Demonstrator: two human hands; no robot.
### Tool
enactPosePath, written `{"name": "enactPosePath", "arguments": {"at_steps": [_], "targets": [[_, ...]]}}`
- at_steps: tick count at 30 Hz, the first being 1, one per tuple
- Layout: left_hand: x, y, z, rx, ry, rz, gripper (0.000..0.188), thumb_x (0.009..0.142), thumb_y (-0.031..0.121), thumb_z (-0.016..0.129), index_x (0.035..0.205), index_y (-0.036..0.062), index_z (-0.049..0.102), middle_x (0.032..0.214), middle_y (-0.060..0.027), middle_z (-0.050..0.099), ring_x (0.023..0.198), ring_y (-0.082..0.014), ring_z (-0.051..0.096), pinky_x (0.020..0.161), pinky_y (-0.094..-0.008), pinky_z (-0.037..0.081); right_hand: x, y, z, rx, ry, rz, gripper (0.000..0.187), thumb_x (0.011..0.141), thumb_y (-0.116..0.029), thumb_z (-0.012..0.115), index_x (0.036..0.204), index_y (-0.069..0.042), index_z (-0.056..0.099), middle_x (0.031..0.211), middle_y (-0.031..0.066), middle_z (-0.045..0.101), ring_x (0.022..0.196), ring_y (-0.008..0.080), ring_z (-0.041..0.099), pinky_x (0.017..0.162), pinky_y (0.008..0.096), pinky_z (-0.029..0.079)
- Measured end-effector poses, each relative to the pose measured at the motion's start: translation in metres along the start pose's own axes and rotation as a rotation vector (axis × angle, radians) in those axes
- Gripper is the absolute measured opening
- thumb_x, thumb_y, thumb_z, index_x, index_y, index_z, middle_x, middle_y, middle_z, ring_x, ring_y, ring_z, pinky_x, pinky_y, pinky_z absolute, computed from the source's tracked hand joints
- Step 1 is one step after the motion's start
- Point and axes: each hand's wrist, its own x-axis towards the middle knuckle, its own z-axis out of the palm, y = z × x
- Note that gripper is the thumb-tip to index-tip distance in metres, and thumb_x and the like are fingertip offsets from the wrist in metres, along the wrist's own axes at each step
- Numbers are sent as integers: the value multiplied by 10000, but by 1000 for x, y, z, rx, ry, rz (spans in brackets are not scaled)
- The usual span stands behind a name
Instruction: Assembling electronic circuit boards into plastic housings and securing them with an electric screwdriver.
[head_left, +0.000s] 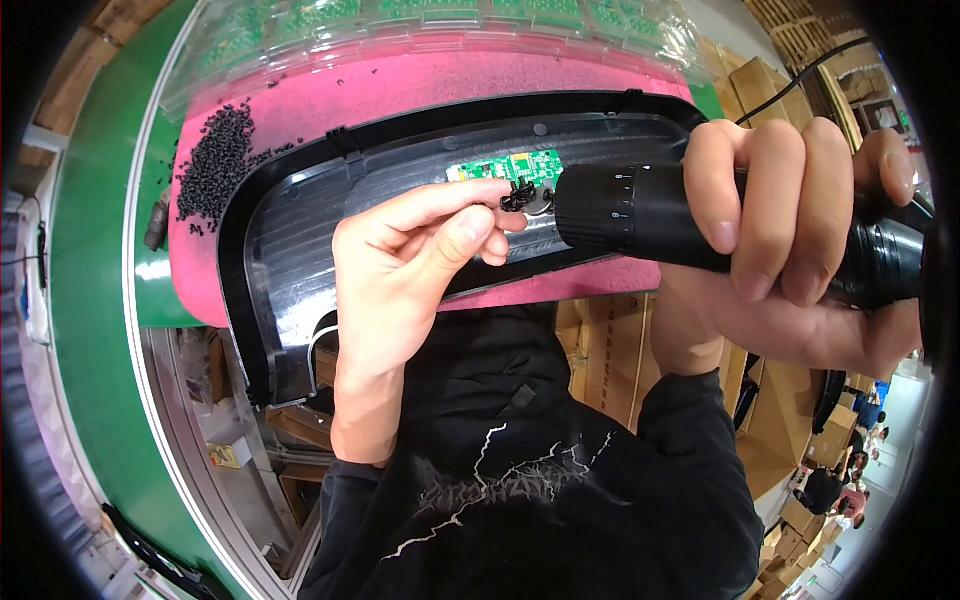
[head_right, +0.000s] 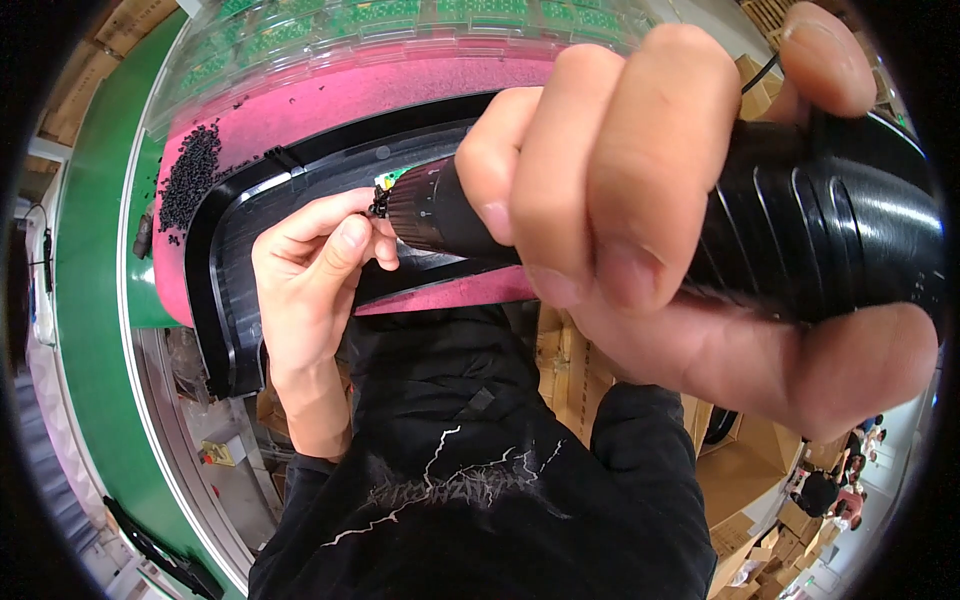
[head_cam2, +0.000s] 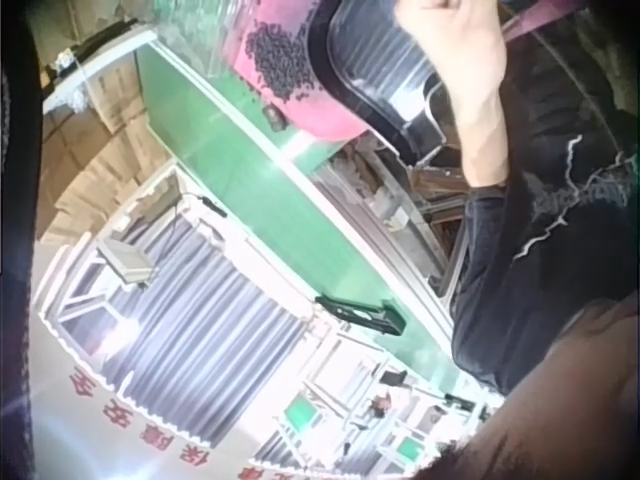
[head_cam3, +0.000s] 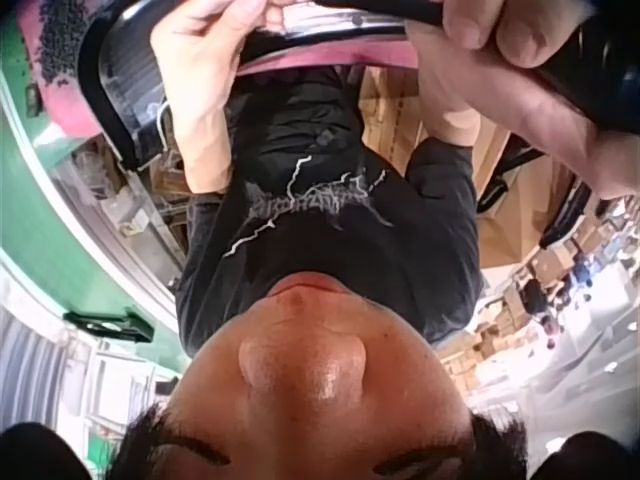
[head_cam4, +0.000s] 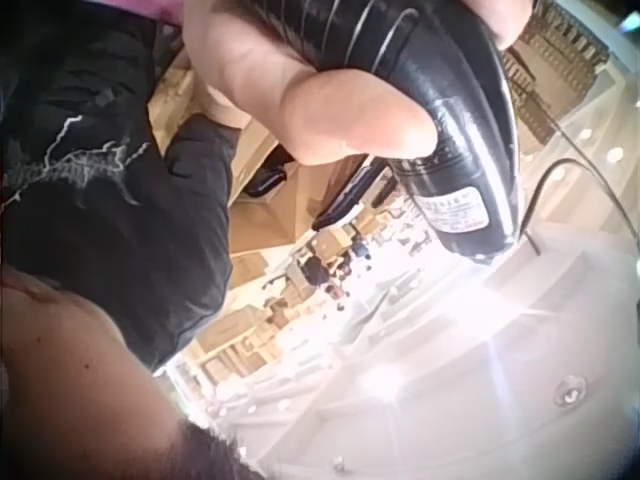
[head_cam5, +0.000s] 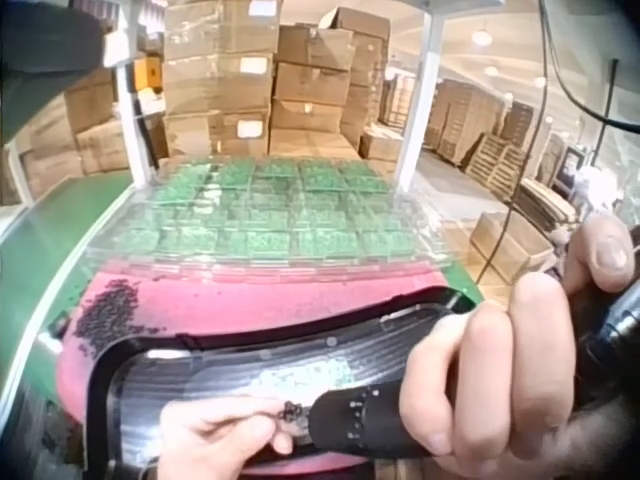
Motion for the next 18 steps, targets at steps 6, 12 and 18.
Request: {"name": "enactPosePath", "arguments": {"at_steps": [6, 12, 18], "targets": [[4, -3, -2, 56, 22, 21, 221, 935, 34, 656, 1135, -57, 681, 938, -166, 727, 779, -138, 668, 735, -259, 567, 0, 12, -4, -34, -77, -6, 571, 822, -510, 651, 1185, -100, 490, 687, -55, 535, 555, 79, 528, 603, 278, 458], [6, 2, 2, 202, 89, 35, 191, 942, 13, 637, 1112, -56, 689, 936, -157, 728, 775, -129, 667, 716, -248, 556, 9, 20, -15, 39, -165, -63, 653, 811, -556, 644, 1249, -100, 483, 748, -45, 563, 610, 85, 560, 662, 284, 479], [9, 3, -5, 1013, 184, 245, 78, 910, 2, 647, 963, -22, 698, 917, -120, 728, 786, -184, 664, 737, -298, 533, 15, 32, -52, 23, -189, 20, 596, 886, -573, 564, 1258, -109, 524, 751, -10, 535, 599, 109, 483, 605, 288, 376]]}}
